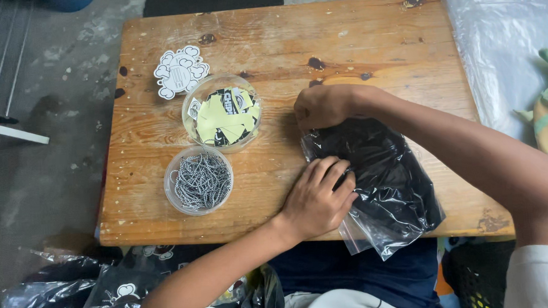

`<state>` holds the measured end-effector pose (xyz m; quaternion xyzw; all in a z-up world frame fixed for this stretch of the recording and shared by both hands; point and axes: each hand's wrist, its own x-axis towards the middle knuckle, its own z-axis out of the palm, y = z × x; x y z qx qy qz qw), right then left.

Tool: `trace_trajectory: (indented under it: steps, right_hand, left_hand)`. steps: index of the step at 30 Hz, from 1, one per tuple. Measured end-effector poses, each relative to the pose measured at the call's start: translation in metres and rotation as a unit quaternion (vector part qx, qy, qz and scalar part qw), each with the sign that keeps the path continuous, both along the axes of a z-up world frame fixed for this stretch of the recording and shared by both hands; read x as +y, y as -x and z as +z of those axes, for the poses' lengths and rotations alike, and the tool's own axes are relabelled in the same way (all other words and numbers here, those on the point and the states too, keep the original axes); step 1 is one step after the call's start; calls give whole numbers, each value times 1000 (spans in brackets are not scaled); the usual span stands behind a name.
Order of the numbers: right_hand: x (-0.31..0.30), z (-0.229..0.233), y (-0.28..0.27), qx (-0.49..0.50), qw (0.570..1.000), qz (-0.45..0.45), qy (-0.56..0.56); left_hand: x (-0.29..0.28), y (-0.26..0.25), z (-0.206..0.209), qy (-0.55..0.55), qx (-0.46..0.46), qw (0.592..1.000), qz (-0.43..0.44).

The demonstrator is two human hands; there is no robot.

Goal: The person wipes a clear plastic bag with a cloth, places a black bag inside, and seals it. They then retrieve another black bag, wipe it with the cloth, and attach a sticker to it.

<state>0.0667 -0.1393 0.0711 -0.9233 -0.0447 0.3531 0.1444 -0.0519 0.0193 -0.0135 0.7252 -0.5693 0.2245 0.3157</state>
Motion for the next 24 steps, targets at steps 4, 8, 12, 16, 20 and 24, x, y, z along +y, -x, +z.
trace_trajectory:
  steps: [4,8,12,16,20,24]
  right_hand:
    - [-13,-23,3,-33,998,-5,-51]
    - [-8,-10,2,-13,999,-10,-32]
    - [-1,-3,-2,9,1000,7,1]
    - [-3,-15,-9,3,993,111,29]
    - [-6,-14,2,-4,996,90,15]
    - [-12,-18,-1,-6,998,68,-7]
  left_hand:
    - [0,0,3,14,1,1000,-8]
    - [1,0,5,9,-1,1000,-6]
    - [2,0,6,5,-1,1000,-7]
    - [2,0,5,5,0,1000,-12]
    - [2,-1,8,2,-4,1000,-11]
    - [2,-1,8,4,4,1000,-17]
